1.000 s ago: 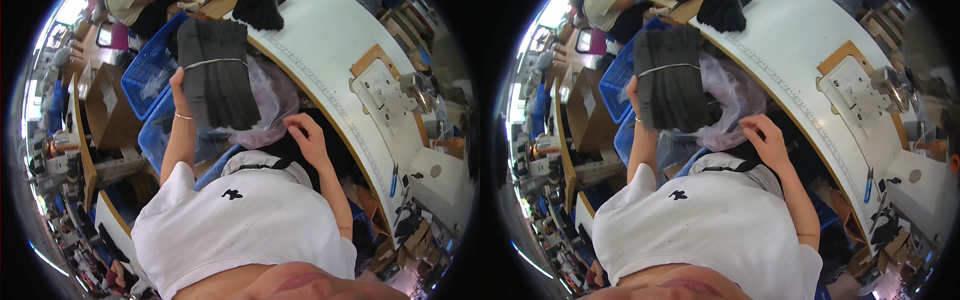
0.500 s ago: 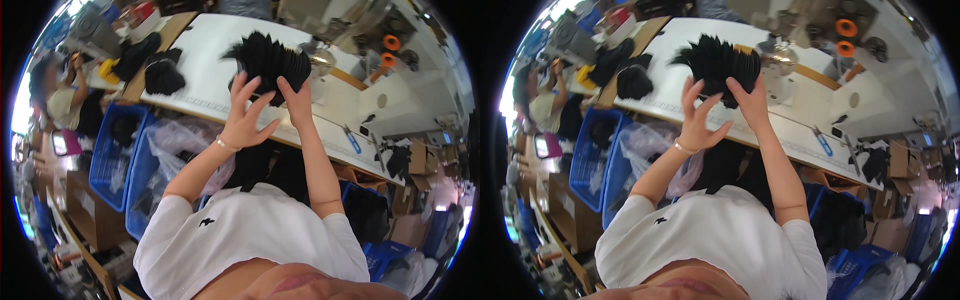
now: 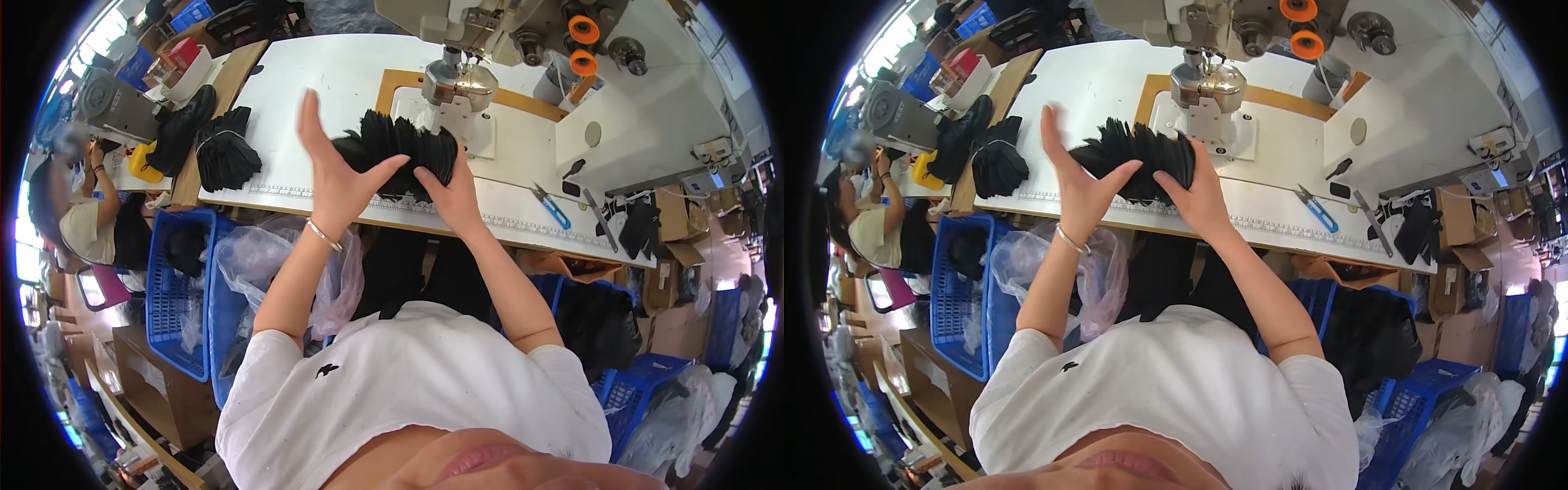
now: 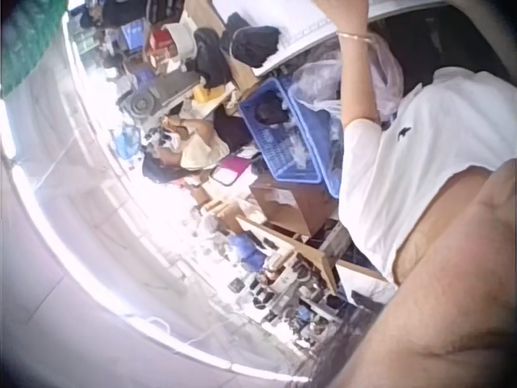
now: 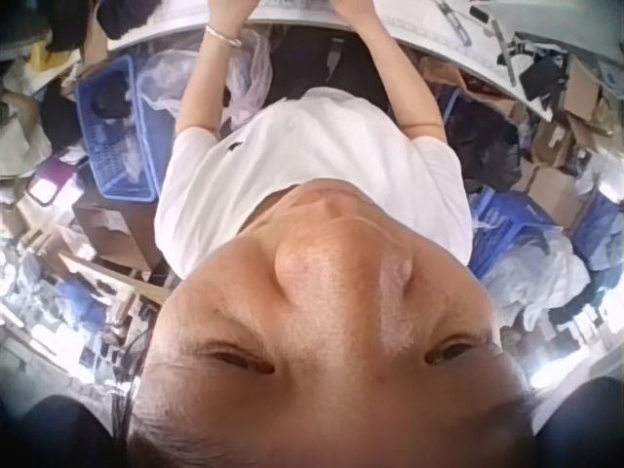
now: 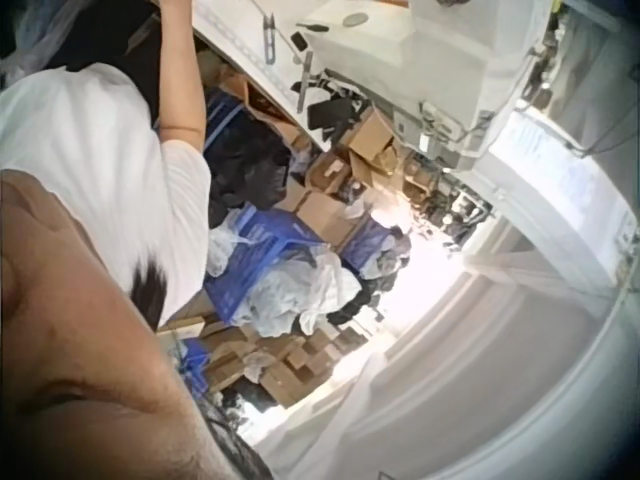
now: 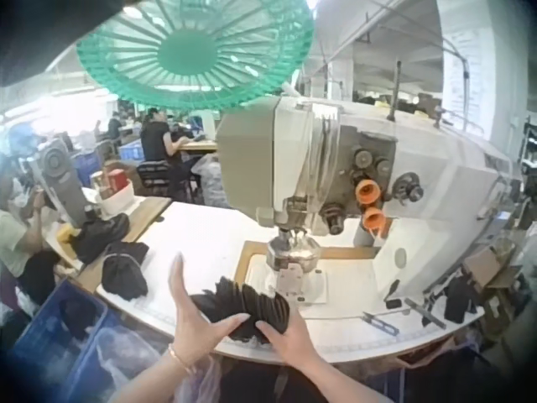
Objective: Sorting and bagging black shoe upper components at a manufacturing workstation.
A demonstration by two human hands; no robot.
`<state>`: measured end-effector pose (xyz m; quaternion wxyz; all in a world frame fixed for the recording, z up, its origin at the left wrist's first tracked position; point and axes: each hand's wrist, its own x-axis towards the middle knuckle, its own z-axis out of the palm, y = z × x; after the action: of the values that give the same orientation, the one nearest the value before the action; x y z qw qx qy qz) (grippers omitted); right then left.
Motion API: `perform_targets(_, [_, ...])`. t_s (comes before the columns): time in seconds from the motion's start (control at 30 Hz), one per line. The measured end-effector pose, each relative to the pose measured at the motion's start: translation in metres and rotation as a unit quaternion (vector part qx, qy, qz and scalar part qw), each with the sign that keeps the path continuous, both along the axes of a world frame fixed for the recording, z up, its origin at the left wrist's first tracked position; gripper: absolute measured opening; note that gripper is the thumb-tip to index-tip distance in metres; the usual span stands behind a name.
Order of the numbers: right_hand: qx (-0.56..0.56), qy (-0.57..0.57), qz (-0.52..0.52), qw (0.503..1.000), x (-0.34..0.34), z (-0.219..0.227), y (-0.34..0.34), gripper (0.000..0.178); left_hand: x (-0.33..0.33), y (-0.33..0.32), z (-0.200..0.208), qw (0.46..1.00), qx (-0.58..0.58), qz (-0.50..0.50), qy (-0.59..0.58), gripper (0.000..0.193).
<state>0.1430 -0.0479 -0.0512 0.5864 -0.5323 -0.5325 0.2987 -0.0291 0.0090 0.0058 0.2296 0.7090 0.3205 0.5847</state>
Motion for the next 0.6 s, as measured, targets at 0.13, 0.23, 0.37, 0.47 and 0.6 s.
perform_targets(0.13, [0.011, -0.024, -0.019, 0.999, -0.005, -0.010, 0.000, 0.067, 0.009, -0.007, 0.030, 0.915, 0.236, 0.135, 0.297, 0.075])
perform_targets(0.23, [0.022, -0.122, -0.030, 0.992, -0.003, 0.005, -0.009, 0.064, 0.018, -0.005, 0.026, 0.916, 0.216, 0.075, 0.328, 0.063])
perform_targets(0.37, [0.020, -0.055, 0.097, 0.994, 0.030, 0.023, -0.024, 0.068, 0.019, -0.009, 0.019, 0.924, 0.206, 0.051, 0.318, 0.051])
perform_targets(0.47, [-0.008, 0.060, 0.155, 0.986, 0.046, 0.031, -0.020, 0.056, 0.018, -0.010, 0.019, 0.927, 0.198, 0.049, 0.315, 0.051])
perform_targets(0.6, [0.041, -0.038, 0.087, 0.995, 0.044, 0.030, -0.017, 0.039, 0.016, -0.012, 0.016, 0.927, 0.194, 0.049, 0.318, 0.054])
